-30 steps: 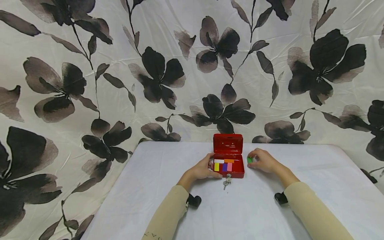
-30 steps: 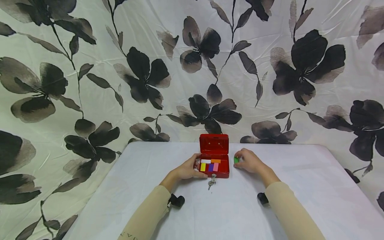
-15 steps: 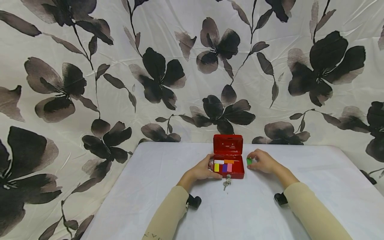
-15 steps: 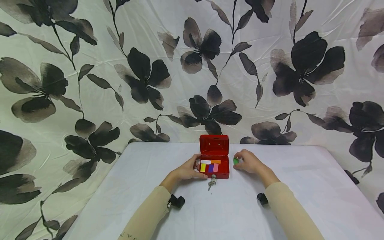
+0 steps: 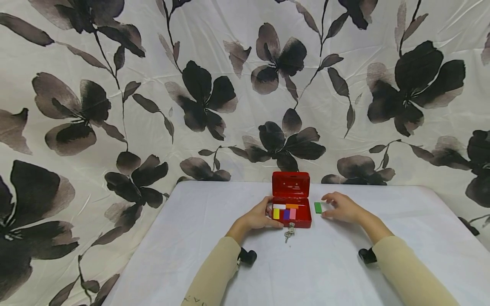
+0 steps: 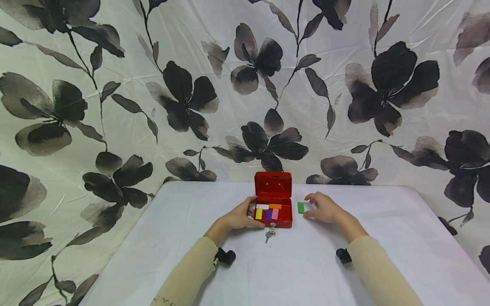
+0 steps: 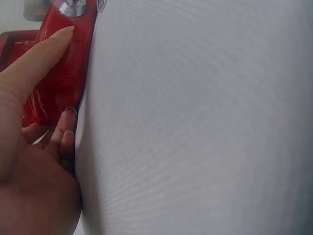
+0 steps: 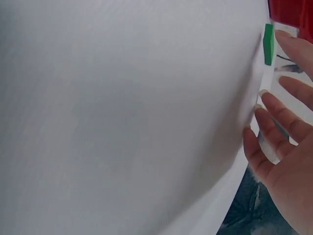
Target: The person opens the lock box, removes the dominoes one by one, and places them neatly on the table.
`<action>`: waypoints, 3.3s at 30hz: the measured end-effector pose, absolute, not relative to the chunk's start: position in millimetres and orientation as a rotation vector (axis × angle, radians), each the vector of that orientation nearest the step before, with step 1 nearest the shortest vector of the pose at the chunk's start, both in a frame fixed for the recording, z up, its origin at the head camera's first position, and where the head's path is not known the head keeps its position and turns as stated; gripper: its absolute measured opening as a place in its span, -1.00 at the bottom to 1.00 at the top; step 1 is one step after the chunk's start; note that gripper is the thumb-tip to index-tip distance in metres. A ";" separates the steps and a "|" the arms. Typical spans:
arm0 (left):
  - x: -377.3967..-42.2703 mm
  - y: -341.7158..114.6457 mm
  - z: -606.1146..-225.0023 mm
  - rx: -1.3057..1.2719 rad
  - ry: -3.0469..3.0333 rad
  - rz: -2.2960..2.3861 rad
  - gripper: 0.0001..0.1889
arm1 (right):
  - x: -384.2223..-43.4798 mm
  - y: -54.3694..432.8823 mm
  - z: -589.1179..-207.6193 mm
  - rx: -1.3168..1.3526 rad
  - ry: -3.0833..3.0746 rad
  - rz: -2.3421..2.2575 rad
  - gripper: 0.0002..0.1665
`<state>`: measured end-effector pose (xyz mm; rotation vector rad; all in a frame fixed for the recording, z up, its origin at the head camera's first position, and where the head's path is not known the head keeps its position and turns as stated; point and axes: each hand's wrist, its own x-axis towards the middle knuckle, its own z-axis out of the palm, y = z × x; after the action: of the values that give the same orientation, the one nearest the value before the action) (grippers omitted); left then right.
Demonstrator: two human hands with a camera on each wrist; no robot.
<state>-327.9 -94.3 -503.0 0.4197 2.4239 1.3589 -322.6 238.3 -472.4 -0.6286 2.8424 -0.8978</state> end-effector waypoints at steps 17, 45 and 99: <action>-323.2 -94.3 -498.5 0.395 2.411 1.372 0.06 | -302.8 238.2 -457.3 -0.737 2.846 -0.954 -0.32; -325.0 -95.3 -500.2 0.397 2.423 1.336 0.08 | -312.9 165.4 -448.9 -0.807 2.822 -0.855 -0.49; -326.7 -95.5 -499.7 0.425 2.429 1.331 0.03 | -324.0 150.8 -459.9 -0.899 2.854 -0.549 -0.59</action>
<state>-326.7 -95.5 -499.7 0.4249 2.4288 1.3314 -324.0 150.8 -459.9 -0.8992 2.8541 -0.5487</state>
